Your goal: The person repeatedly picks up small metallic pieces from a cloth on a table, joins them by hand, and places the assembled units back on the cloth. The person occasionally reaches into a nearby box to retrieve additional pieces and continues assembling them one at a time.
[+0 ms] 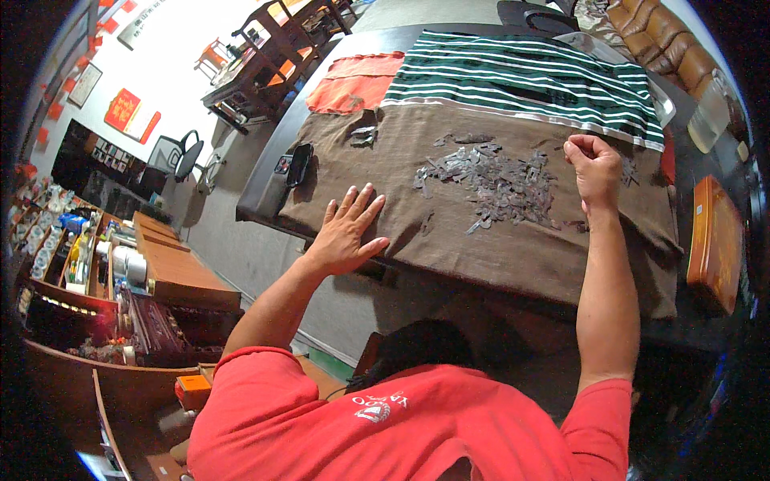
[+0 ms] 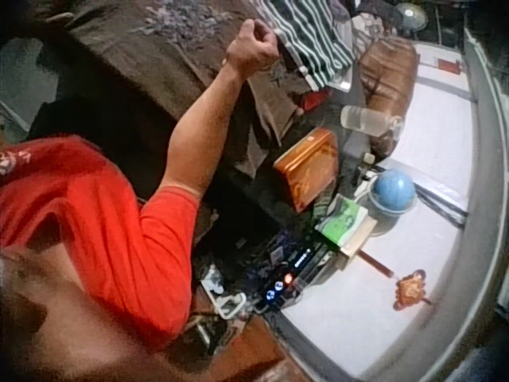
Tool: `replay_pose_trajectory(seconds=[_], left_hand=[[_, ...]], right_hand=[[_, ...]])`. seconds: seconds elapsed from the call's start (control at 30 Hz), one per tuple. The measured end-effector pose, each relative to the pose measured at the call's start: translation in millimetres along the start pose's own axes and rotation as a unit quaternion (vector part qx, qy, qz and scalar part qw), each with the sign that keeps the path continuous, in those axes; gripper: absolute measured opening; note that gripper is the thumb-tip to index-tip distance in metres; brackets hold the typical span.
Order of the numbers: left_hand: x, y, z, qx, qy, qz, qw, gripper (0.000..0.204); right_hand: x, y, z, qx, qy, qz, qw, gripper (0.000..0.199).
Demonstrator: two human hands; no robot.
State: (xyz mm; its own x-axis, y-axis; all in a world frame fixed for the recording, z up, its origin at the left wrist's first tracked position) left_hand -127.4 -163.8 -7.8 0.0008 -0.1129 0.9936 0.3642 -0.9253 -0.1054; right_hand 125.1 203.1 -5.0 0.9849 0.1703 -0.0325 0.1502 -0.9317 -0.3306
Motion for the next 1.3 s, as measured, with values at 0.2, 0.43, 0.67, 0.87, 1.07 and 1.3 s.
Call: replay_pose_trajectory(seconds=[0.2, 0.43, 0.67, 0.87, 1.07, 1.3], left_hand=[[5.6, 4.0, 13.7, -0.025, 0.011, -0.012, 1.0, 0.085], [6.6, 24.3, 39.8, -0.06, 0.025, -0.005, 0.998, 0.097], [8.6, -6.4, 13.9, -0.007, 0.091, 0.004, 0.996, 0.081], [33.7, -78.4, 51.1, -0.029, 0.288, 0.168, 0.942, 0.044], [32.7, -125.2, 141.7, -0.092, 0.345, 0.042, 0.933, 0.029], [16.5, -139.5, 166.0, -0.084, 0.543, -0.113, 0.828, 0.031]], right_hand=[[-1.6, 4.5, -4.5, -0.003, 0.005, -0.002, 1.0, 0.011], [-2.5, 6.3, -4.8, -0.003, 0.021, -0.01, 1.0, 0.012], [-4.4, 10.0, -18.2, 0.008, 0.049, -0.015, 0.999, 0.012], [-18.9, 32.1, -46.8, 0.003, 0.013, -0.125, 0.992, 0.012], [-35.7, 55.5, -64.3, -0.017, -0.055, -0.239, 0.969, 0.014], [-41.7, 63.4, -64.4, -0.055, -0.146, -0.298, 0.942, 0.016]])
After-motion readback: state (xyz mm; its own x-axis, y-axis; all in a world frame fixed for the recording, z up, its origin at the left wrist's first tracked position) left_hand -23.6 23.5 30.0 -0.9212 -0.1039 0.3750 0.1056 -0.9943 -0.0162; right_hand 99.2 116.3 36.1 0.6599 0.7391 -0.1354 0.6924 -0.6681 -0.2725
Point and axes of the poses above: each hand's wrist, its own y-axis away from the middle knuckle, its own x-axis out of the back of the hand, z = x × y, the point moved 5 cm from there along -y, towards the middle knuckle, and after that the axes turned 11 degrees about z, right-handed, at the moved point
